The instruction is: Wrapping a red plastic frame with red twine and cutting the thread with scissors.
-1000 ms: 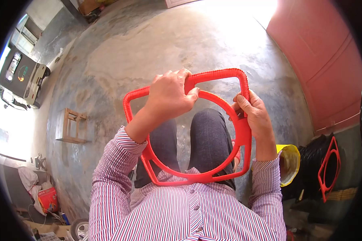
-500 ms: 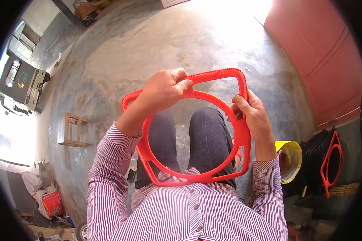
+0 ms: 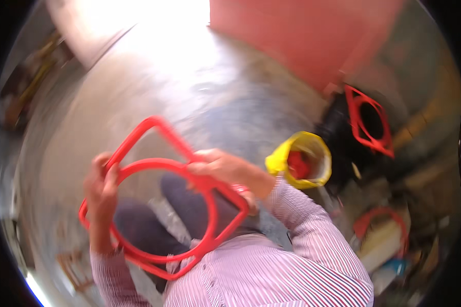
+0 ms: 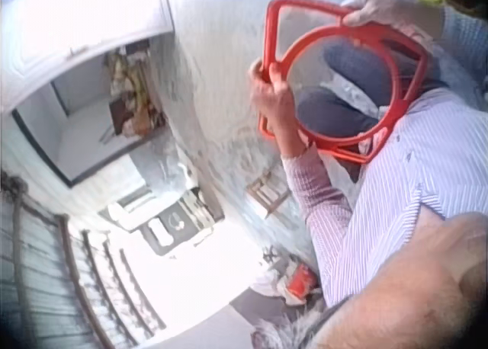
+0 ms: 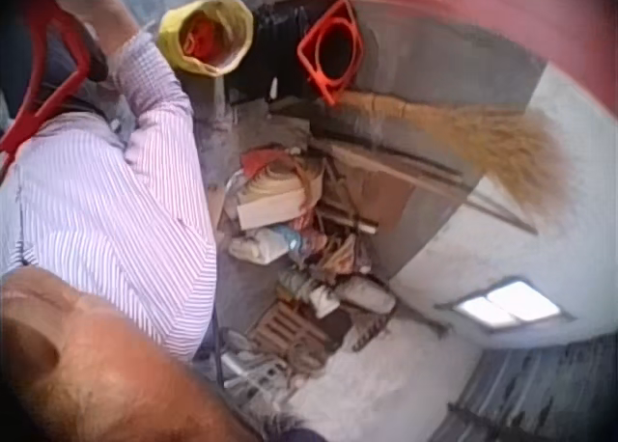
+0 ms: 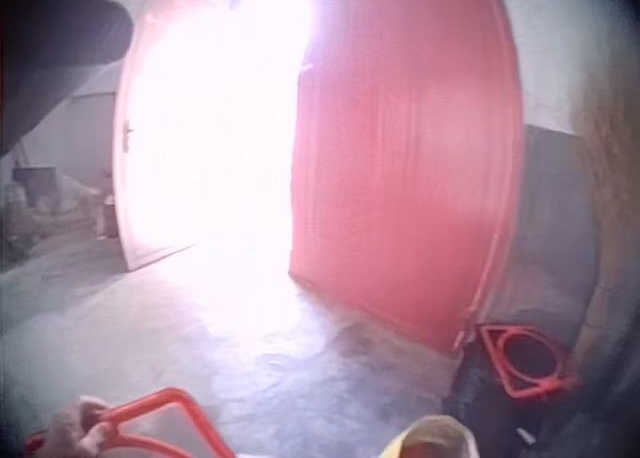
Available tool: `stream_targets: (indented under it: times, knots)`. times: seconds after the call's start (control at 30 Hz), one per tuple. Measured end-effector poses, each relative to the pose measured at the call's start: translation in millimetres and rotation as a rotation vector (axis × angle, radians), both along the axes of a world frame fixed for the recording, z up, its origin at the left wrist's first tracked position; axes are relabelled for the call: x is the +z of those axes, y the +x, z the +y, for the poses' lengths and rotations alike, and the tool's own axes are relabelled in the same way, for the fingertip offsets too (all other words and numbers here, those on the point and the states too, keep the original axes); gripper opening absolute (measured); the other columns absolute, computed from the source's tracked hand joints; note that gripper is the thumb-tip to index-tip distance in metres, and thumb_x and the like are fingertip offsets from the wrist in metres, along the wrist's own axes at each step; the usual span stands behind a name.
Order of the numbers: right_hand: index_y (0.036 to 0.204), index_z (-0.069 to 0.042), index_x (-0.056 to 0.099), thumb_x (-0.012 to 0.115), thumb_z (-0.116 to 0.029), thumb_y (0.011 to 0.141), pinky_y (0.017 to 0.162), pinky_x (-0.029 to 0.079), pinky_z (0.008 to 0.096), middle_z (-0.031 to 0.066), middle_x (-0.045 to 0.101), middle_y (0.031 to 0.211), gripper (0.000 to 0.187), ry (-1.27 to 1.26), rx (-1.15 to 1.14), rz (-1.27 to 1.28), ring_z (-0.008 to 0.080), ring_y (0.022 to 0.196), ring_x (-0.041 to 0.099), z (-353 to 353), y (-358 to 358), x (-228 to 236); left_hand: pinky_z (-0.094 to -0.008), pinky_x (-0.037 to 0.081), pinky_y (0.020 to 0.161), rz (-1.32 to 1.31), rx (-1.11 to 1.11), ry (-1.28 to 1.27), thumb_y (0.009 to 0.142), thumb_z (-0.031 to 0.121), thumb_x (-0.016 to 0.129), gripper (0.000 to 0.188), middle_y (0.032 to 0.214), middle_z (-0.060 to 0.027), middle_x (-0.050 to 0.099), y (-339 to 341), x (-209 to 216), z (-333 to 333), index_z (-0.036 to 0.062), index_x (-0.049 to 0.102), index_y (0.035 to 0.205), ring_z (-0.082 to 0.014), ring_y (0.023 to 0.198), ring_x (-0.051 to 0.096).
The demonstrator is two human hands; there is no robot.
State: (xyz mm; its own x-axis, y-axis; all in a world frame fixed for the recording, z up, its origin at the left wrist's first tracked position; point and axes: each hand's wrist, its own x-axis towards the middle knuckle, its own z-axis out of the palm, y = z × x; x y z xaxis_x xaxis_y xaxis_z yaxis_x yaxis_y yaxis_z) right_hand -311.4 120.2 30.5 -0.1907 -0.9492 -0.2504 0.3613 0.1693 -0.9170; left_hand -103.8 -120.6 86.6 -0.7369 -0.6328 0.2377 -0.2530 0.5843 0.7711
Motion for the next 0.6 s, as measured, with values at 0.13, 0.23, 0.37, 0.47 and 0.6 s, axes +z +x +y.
stream_targets:
  times: [0.13, 0.23, 0.37, 0.47, 0.6]
  knots:
    - [0.114, -0.001, 0.061, 0.056, -0.03, 0.106, 0.07, 0.058, 0.0308, 0.0123, 0.073, 0.092, 0.031, -0.107, -0.241, -0.12, 0.0176, 0.075, 0.07, 27, -13, -24, -0.0407, 0.042, 0.107, 0.001, 0.035, -0.667, 0.094, 0.005, 0.063, 0.042, 0.144, -0.0156, 0.052, 34, -21, -8, -0.0001, 0.054, 0.135, -0.0262, 0.128, 0.053]
    - [0.109, -0.003, 0.063, 0.055, -0.033, 0.106, 0.068, 0.057, 0.0323, 0.012, 0.073, 0.089, 0.031, -0.21, -0.577, -0.117, 0.0182, 0.073, 0.069, 69, -47, -42, -0.0434, 0.039, 0.11, -0.016, 0.079, -0.472, 0.092, 0.004, 0.063, 0.047, 0.15, -0.0146, 0.048, 52, -29, 4, 0.0021, 0.053, 0.137, -0.0288, 0.134, 0.048]
    - [0.107, -0.004, 0.065, 0.053, -0.035, 0.106, 0.071, 0.058, 0.0366, 0.012, 0.073, 0.086, 0.034, -0.242, -1.091, -0.159, 0.0209, 0.074, 0.07, 142, -106, -62, -0.0418, 0.043, 0.104, -0.127, 0.211, -0.206, 0.093, 0.002, 0.061, 0.048, 0.145, -0.0115, 0.05, 87, -43, 3, 0.0049, 0.052, 0.14, -0.0272, 0.129, 0.052]
    - [0.11, 0.0, 0.063, 0.051, -0.033, 0.106, 0.08, 0.056, 0.0451, 0.0179, 0.071, 0.096, 0.035, -0.34, -1.402, -0.181, 0.0292, 0.086, 0.069, 207, -139, -61, -0.0383, 0.046, 0.099, -0.141, 0.289, -0.075, 0.094, 0.002, 0.061, 0.044, 0.141, -0.0093, 0.051, 131, -69, -19, 0.0046, 0.053, 0.138, -0.0244, 0.122, 0.054]
    - [0.119, 0.001, 0.057, 0.048, -0.036, 0.107, 0.081, 0.057, 0.0412, 0.0179, 0.07, 0.096, 0.039, -0.481, -1.68, -0.119, 0.0278, 0.086, 0.069, 298, -184, -56, -0.0347, 0.047, 0.098, -0.174, 0.319, -0.085, 0.095, 0.004, 0.062, 0.039, 0.139, -0.0074, 0.049, 166, -94, -43, 0.0013, 0.056, 0.133, -0.0218, 0.113, 0.055]
